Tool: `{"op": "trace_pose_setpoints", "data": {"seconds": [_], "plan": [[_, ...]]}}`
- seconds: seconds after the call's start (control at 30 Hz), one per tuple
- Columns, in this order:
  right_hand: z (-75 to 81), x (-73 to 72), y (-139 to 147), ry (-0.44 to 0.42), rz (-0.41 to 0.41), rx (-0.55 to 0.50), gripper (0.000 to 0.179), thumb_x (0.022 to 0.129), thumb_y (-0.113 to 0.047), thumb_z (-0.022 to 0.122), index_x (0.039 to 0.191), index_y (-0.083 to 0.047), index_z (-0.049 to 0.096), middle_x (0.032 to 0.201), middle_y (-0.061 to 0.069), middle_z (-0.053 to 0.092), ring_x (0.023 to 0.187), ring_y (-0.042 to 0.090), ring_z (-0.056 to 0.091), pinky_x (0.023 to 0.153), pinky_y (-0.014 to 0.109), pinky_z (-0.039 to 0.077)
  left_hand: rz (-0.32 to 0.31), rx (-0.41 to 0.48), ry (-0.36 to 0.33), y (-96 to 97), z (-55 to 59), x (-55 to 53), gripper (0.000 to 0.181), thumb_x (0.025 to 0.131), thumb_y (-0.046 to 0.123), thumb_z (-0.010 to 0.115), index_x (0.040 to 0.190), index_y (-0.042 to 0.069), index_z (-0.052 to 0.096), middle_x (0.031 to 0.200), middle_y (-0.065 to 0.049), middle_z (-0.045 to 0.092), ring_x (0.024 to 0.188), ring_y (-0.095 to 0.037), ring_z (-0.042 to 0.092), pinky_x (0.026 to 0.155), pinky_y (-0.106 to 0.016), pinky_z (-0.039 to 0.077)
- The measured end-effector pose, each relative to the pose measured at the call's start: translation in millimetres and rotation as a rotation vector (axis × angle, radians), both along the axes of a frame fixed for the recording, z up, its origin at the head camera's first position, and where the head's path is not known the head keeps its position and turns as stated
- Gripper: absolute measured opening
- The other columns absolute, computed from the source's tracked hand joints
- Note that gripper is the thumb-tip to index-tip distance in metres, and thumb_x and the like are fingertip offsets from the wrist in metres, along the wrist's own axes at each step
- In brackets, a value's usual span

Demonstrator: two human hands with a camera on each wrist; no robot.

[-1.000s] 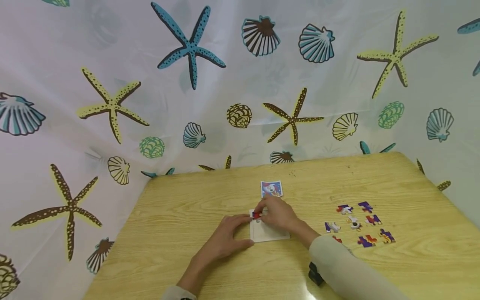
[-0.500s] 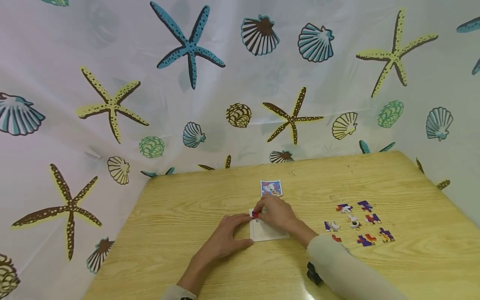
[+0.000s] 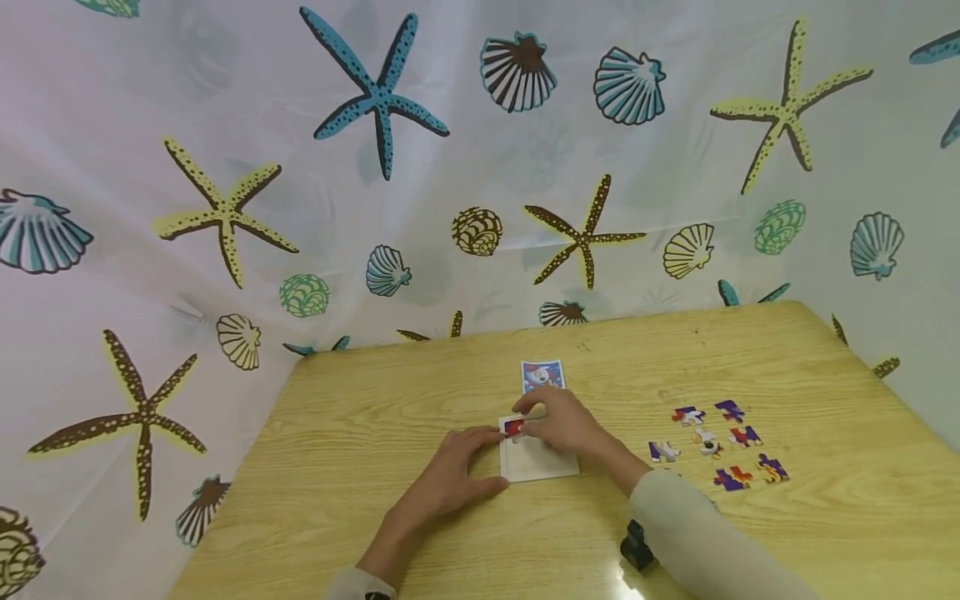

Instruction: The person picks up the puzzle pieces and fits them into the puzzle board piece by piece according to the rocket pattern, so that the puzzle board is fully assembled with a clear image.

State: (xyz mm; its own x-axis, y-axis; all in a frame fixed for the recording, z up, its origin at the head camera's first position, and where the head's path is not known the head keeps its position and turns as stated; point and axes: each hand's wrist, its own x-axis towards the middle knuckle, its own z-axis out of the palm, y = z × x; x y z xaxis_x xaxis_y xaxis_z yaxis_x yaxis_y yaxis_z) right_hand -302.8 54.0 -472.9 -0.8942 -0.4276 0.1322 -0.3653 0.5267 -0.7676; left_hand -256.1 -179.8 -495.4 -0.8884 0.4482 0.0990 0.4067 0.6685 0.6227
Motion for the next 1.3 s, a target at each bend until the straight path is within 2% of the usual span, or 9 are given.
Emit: {"op": "trace_pose_setpoints", "data": {"seconds": [0.07, 0.13, 0.4, 0.63, 0.9, 1.2, 1.3], "plan": [[0.7, 0.2, 5, -0.065, 0.019, -0.057, 0.029, 0.097, -0.006, 0.071, 0.126, -0.002, 0.07, 0.123, 0.017, 0.068, 0.052, 0.016, 0.056, 0.048, 0.028, 0.046, 0.007, -0.003, -0.014, 1.2, 0.5, -0.5, 0.064, 0.089, 0.035, 0.082, 0.144, 0.011, 0.06, 0.152, -0.006, 0.054, 0.14, -0.032, 0.041, 0.117, -0.057, 0.034], [2.2, 0.8, 10, -0.114, 0.033, -0.089, 0.032, 0.098, -0.007, 0.07, 0.13, -0.002, 0.067, 0.128, 0.018, 0.066, 0.049, 0.015, 0.054, 0.044, 0.027, 0.044, 0.017, -0.008, -0.028, 1.9, 0.1, -1.3, 0.065, 0.089, 0.035, 0.082, 0.145, 0.012, 0.059, 0.153, -0.005, 0.053, 0.14, -0.031, 0.041, 0.117, -0.056, 0.034], [5.5, 5.1, 25, -0.231, 0.092, -0.113, 0.043, 0.099, -0.011, 0.07, 0.14, -0.003, 0.061, 0.135, 0.019, 0.063, 0.053, 0.017, 0.056, 0.048, 0.031, 0.049, 0.022, -0.017, -0.045, 2.8, -1.2, -2.4, 0.064, 0.089, 0.037, 0.082, 0.144, 0.013, 0.06, 0.152, -0.003, 0.053, 0.138, -0.029, 0.041, 0.116, -0.054, 0.035], [7.7, 8.8, 37, -0.22, 0.127, -0.116, 0.045, 0.1, -0.012, 0.069, 0.142, -0.001, 0.058, 0.135, 0.024, 0.062, 0.052, 0.016, 0.053, 0.048, 0.031, 0.047, 0.019, -0.043, -0.058, 2.4, 1.5, -1.6, 0.066, 0.09, 0.037, 0.081, 0.146, 0.012, 0.059, 0.154, -0.004, 0.051, 0.144, -0.032, 0.038, 0.118, -0.056, 0.033], [10.7, 9.6, 56, -0.231, 0.105, -0.126, 0.046, 0.1, -0.013, 0.069, 0.143, -0.001, 0.057, 0.137, 0.024, 0.06, 0.055, 0.017, 0.055, 0.05, 0.029, 0.045, 0.027, -0.085, -0.05, 4.9, 2.0, -5.1, 0.064, 0.089, 0.037, 0.081, 0.145, 0.014, 0.059, 0.154, -0.004, 0.051, 0.145, -0.033, 0.038, 0.12, -0.055, 0.032], [12.5, 9.4, 79, -0.223, 0.072, -0.129, 0.045, 0.101, -0.01, 0.066, 0.144, -0.002, 0.057, 0.137, 0.026, 0.058, 0.048, 0.015, 0.043, 0.046, 0.028, 0.039, 0.012, -0.059, -0.047, 2.7, 0.8, -4.3, 0.064, 0.088, 0.034, 0.082, 0.144, 0.011, 0.059, 0.152, -0.006, 0.052, 0.144, -0.034, 0.039, 0.12, -0.054, 0.032], [13.0, 8.3, 86, -0.232, 0.067, -0.146, 0.046, 0.101, -0.009, 0.065, 0.145, -0.001, 0.055, 0.137, 0.027, 0.056, 0.05, 0.015, 0.044, 0.047, 0.03, 0.038, -0.001, -0.047, -0.047, 1.2, 0.9, -4.3, 0.064, 0.089, 0.034, 0.082, 0.144, 0.011, 0.059, 0.152, -0.006, 0.051, 0.145, -0.034, 0.038, 0.12, -0.054, 0.031]]}}
